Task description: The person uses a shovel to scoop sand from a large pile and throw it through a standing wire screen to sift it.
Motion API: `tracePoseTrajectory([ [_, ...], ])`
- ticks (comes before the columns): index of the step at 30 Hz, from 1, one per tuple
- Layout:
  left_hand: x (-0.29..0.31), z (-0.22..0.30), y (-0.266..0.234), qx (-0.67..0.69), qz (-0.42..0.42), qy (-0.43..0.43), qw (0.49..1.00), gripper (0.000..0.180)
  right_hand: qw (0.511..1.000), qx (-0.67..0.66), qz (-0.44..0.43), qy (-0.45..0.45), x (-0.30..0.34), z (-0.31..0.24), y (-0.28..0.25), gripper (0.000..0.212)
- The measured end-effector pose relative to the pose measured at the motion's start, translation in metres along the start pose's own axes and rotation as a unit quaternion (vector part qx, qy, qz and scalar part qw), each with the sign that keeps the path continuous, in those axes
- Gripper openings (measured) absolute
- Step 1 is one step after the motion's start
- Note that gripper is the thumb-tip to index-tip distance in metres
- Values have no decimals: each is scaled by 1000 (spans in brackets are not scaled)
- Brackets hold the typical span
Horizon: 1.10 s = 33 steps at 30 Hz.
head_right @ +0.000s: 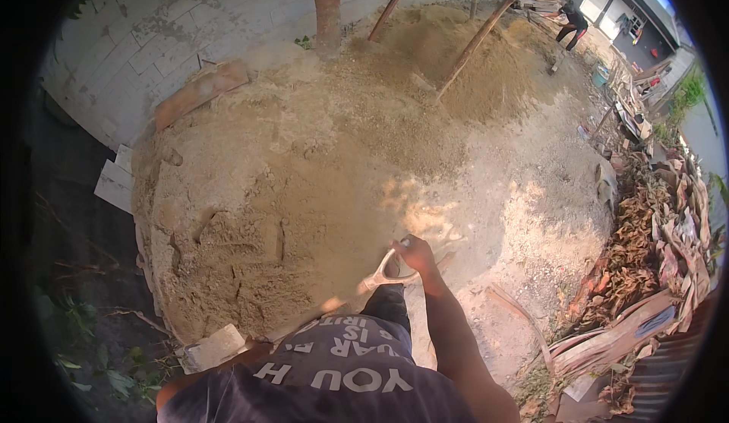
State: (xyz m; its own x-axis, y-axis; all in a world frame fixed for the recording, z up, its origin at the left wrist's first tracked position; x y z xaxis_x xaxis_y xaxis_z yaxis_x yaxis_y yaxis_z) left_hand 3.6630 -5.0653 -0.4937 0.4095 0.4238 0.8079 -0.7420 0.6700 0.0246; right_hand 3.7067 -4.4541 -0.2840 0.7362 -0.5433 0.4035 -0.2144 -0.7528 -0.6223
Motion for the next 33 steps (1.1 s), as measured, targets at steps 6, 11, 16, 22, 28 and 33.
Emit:
tracePoseTrajectory([
  [6, -10, -7, -121, 170, 52, 20, 984, 19, 995, -41, -95, -1, -20, -10, 89, 51],
  [11, -4, -37, -227, 317, 97, 69, 941, 19, 927, -161, -242, 236, -2, 61, 134, 38],
  [16, 83, -73, -222, 270, 148, 27, 951, 15, 911, -177, -198, 315, 13, 190, 119, 40],
  [22, 24, -185, -215, 197, 180, 10, 964, 14, 900, -148, -127, 390, 5, 340, 103, 45],
  [28, -60, -390, -79, 183, 99, -125, 970, 14, 888, -74, 91, 444, -19, 483, -19, 47],
  [33, -75, -596, 55, 211, 15, -273, 939, 15, 857, 177, 266, 405, -8, 514, -193, 55],
])
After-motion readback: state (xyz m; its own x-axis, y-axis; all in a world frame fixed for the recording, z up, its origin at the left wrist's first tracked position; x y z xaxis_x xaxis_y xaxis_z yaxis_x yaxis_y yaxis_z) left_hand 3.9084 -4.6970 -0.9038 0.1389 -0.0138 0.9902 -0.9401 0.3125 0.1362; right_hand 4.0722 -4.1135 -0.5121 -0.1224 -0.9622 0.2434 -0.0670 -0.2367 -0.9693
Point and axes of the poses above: each hand's wrist, its own x-axis away from the middle knuckle, its own y-axis out of the palm, z = x × y, the point moved 6 cm from there along -x, towards the middle knuckle, and after that the axes turned 11 degrees about y, right-handed, at the moved point
